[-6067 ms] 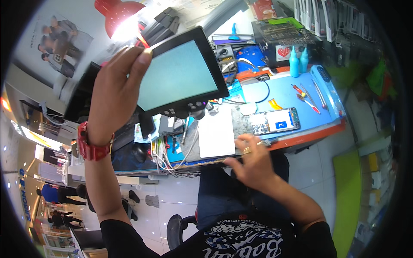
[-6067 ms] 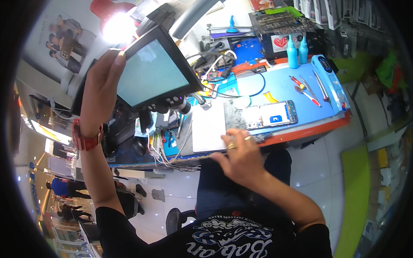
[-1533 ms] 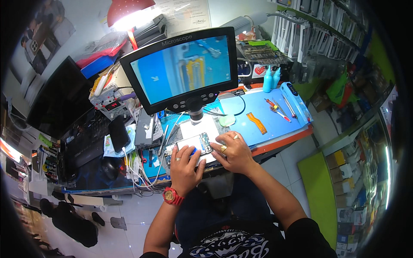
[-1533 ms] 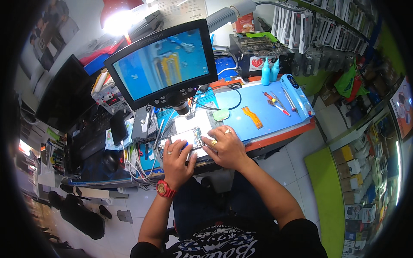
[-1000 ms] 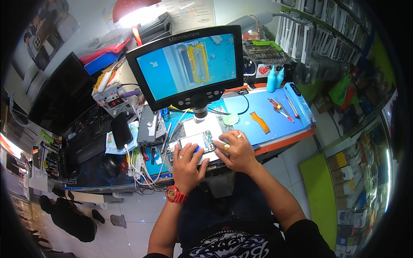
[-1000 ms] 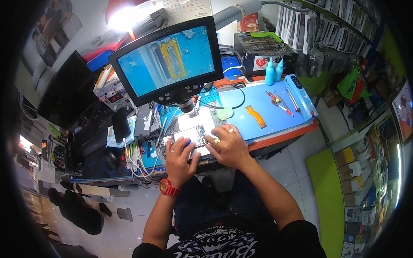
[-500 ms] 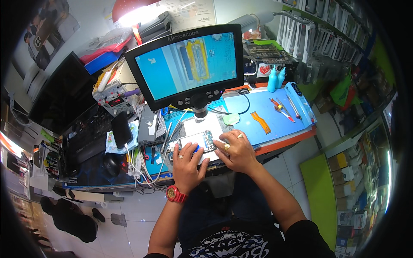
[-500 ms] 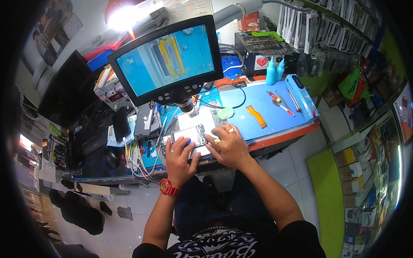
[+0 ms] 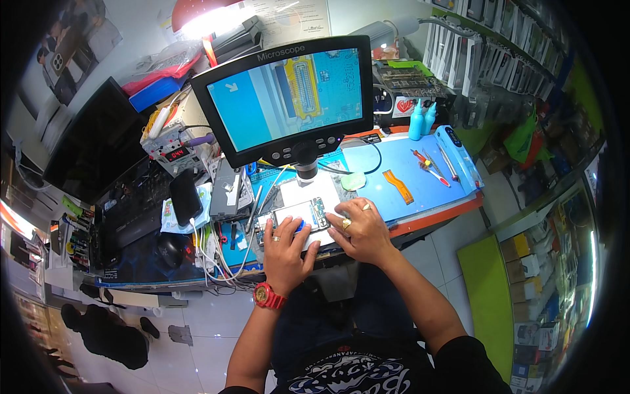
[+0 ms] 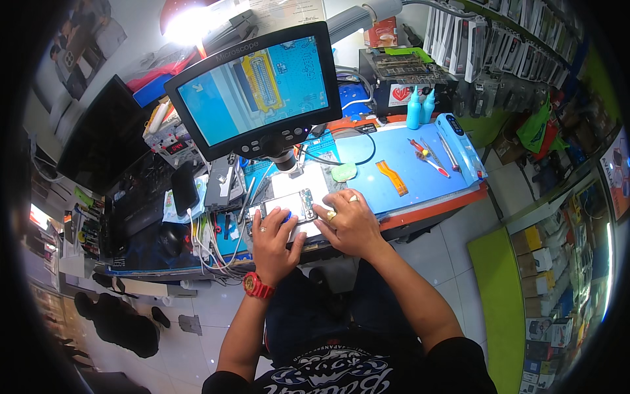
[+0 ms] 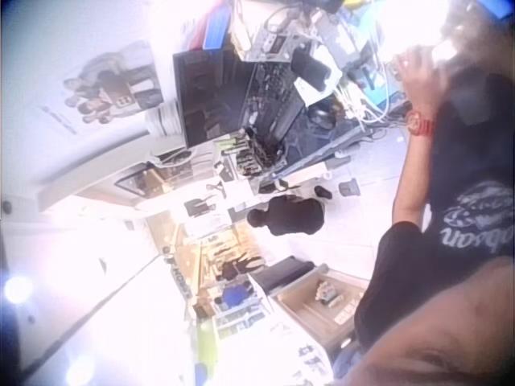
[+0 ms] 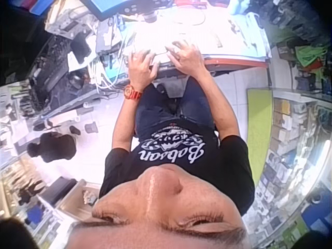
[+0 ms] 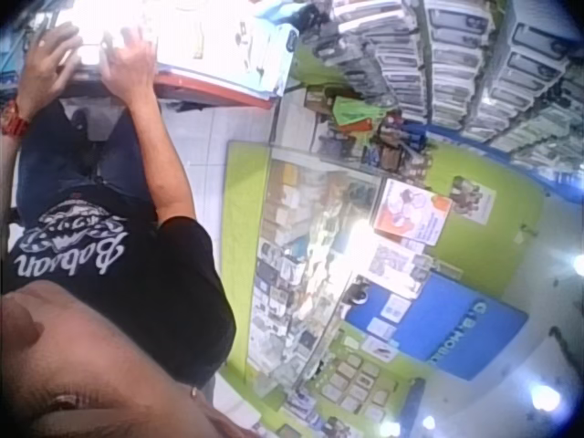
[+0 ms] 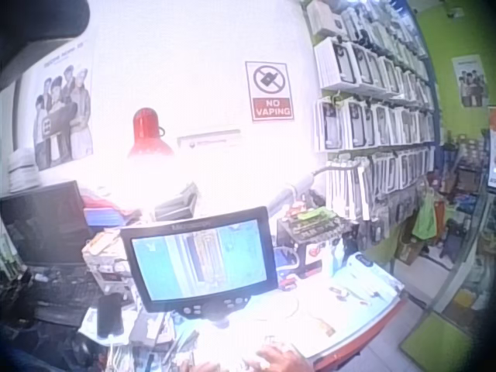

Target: The person adjusts a microscope screen, handles a phone motherboard, and uses a blue tool to apply a substance to the motherboard while looking at the microscope display.

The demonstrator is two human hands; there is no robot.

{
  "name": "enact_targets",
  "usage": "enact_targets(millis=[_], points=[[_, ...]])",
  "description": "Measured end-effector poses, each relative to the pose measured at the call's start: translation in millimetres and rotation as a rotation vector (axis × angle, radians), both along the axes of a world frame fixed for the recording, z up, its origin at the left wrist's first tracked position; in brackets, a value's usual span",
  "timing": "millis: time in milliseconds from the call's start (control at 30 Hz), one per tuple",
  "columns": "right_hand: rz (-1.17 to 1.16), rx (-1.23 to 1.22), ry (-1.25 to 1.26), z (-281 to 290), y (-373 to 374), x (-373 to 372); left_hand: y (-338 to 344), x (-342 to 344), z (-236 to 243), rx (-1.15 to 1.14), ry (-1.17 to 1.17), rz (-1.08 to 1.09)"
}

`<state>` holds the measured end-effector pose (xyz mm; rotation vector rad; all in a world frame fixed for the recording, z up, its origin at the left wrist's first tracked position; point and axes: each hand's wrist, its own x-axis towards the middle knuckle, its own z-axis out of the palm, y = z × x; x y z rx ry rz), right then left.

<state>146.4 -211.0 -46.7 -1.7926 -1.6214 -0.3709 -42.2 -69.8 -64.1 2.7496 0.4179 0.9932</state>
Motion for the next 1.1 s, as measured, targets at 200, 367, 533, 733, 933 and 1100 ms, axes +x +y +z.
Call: enact_targets(millis=[200,367,533,733,933,1100], points=[[0.005,0.0,0.008,0,0,0,0,0,-1,-0.014,-0.007,-0.004],[0.006,0.003,0.006,0,0,0,0,0,-1,0.011,0.001,0.0],[0.0,0.005,-0.002,-1,-1,0,-1,1,0,0.012,-0.006,-0.001],[0.001,-0.005,0.006,-2,1,-1,0,0,0,0.007,-0.01,0.004],[-0.01,0.167,0.056,-1,-2,0,0,0,0,-0.014,-0.028,-0.008],[-0.067,0.447,0.057,40,8,-5,-1,-2,0,-0.022,-0.03,-0.001]])
